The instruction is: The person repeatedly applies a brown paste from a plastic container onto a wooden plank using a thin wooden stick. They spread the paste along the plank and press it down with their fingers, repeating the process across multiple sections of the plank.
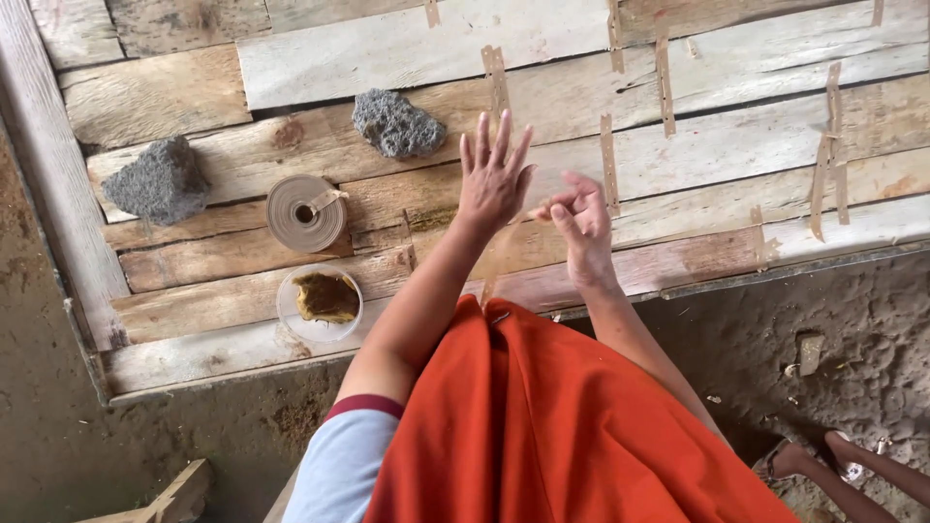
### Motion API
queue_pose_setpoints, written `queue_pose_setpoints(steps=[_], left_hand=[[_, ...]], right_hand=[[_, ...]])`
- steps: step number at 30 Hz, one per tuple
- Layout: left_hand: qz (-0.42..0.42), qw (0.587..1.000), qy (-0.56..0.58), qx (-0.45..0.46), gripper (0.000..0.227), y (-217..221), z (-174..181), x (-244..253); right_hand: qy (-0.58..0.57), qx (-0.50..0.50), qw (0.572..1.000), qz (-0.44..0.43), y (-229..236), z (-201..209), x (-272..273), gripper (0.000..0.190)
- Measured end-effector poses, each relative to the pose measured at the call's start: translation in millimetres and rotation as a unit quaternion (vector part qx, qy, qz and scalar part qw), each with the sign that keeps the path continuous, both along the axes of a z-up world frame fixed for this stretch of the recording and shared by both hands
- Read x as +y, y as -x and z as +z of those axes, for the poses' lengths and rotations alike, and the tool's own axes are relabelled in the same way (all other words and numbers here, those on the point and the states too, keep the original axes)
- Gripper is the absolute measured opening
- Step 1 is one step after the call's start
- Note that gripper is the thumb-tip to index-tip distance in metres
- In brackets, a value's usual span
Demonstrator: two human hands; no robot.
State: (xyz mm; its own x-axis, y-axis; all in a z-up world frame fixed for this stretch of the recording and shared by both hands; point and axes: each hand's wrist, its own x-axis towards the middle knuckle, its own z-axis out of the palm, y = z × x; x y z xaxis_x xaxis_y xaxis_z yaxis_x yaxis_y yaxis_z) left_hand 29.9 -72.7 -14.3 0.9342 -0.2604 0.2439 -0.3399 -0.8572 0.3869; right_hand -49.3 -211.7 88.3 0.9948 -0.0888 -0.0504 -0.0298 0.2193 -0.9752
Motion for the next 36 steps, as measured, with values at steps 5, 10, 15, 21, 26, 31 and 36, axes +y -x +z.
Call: queue_pose_setpoints(steps=[5, 10, 15, 21, 26, 31, 36], left_hand=[[-0.049, 0.995, -0.077, 0.025, 0.063, -19, -1, 3], [-0.075, 0.992, -0.071, 0.079, 0.061, -24, -1, 0], [-0.064, 0.991, -0.081, 0.088, 0.062, -25, -7, 0], [-0.057, 0.996, -0.055, 0.036, 0.059, -24, -4, -2], [-0.072, 0.991, 0.108, -0.023, 0.052, -26, -36, 6], [-0.065, 0.882, 0.467, 0.01, 0.051, -23, 53, 50], [-0.025, 0.893, 0.449, -0.013, 0.06, -45, 73, 70]], right_hand=[[-0.228, 0.168, 0.953, 0.104, 7, -73, -16, 0.059], [-0.346, 0.206, 0.896, 0.185, 1, -104, -31, 0.063], [-0.467, 0.216, 0.834, 0.201, 0, -129, -35, 0.074], [-0.468, 0.204, 0.835, 0.206, -1, -125, -36, 0.076], [-0.45, 0.191, 0.844, 0.221, -1, -134, -37, 0.072], [-0.396, 0.198, 0.869, 0.22, 6, -99, -32, 0.073], [-0.438, 0.148, 0.857, 0.225, 9, -76, -25, 0.065]])
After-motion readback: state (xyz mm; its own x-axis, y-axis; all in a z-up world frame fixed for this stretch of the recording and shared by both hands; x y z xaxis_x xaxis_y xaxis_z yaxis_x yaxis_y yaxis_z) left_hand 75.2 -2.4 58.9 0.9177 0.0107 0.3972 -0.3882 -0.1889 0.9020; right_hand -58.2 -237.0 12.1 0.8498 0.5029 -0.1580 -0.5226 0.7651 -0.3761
